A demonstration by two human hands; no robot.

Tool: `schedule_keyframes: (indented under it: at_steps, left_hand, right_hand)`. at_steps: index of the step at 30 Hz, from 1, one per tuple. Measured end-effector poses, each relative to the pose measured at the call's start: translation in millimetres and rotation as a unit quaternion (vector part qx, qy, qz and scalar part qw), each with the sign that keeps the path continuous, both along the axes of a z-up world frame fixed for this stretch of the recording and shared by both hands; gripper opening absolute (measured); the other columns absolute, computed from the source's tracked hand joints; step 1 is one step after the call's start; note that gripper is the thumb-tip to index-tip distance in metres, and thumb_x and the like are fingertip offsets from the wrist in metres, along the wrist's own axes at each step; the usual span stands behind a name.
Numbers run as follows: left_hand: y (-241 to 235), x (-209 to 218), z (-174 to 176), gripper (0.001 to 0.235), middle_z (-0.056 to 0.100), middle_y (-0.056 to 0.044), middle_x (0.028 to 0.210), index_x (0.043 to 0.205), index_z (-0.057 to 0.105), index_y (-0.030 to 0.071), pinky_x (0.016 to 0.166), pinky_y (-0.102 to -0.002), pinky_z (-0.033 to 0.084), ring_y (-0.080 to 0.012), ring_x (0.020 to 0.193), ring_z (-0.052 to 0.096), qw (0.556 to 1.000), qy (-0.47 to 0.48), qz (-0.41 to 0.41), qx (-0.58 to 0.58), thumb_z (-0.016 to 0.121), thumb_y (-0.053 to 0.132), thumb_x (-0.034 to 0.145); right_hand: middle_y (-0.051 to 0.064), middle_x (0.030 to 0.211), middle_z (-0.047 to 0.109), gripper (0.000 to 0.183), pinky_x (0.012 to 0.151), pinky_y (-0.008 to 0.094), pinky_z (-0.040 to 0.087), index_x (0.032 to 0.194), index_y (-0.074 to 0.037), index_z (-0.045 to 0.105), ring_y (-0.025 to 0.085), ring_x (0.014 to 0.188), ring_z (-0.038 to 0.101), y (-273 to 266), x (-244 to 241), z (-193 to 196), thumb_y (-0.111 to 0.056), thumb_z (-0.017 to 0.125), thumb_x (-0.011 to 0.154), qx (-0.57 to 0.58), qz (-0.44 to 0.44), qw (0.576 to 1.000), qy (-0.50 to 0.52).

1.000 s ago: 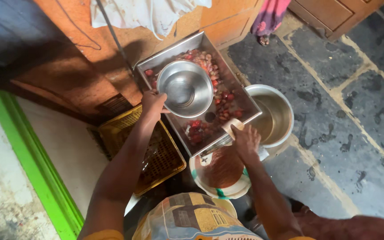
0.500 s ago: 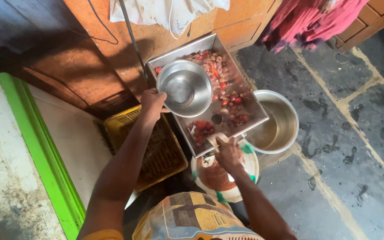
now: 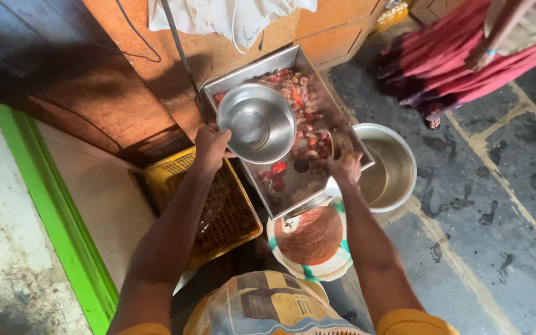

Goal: The person uses a wooden spatula to push whole red tomatoes into a metal food processing machine. The machine grinds the tomatoes, and a red pulp is collected in a bowl below. The person occasionally uses a metal bowl to assist in guiding the tomatoes.

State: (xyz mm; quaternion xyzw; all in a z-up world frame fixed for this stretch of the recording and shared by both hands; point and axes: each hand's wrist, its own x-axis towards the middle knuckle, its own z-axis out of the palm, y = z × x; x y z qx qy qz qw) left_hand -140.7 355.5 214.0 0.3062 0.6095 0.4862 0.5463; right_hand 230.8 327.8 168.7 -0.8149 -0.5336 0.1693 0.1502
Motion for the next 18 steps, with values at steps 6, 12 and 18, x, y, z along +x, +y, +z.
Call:
schedule_keyframes:
  at_steps: [6,12,18]
  left_hand:
    - [1.7,0.7,-9.1,0.024,0.072,-0.020,0.093,0.103,0.068,-0.010,0.064,-0.046,0.065,-0.0315,0.076,0.078,1.000,-0.014,-0.007,0.012,0.063,0.004,0.084]
    - [1.6,4.6,-11.0,0.026,0.072,-0.021,0.091,0.105,0.068,-0.010,0.061,-0.047,0.064,-0.0316,0.071,0.076,0.999,-0.036,-0.001,0.032,0.062,0.004,0.084]
    - [-2.4,0.4,-9.2,0.029,0.073,-0.019,0.092,0.107,0.069,-0.009,0.061,-0.044,0.065,-0.0295,0.072,0.077,0.999,-0.029,-0.002,0.018,0.062,0.005,0.082]
  right_hand:
    - [0.024,0.130,0.055,0.083,0.100,0.050,0.052,0.148,-0.030,0.056,0.042,0.118,0.062,-15.5,8.6,-16.3,-0.045,0.081,0.071,-0.041,0.025,0.998,0.029]
    - [0.025,0.132,0.051,0.077,0.099,0.053,0.051,0.146,-0.026,0.056,0.044,0.120,0.060,28.0,6.1,-14.4,-0.051,0.076,0.077,-0.019,0.033,0.999,0.009]
    - [0.022,0.134,0.049,0.080,0.106,0.052,0.046,0.146,-0.030,0.057,0.043,0.130,0.050,-10.4,-27.5,18.3,-0.061,0.080,0.076,-0.134,0.147,0.978,-0.062]
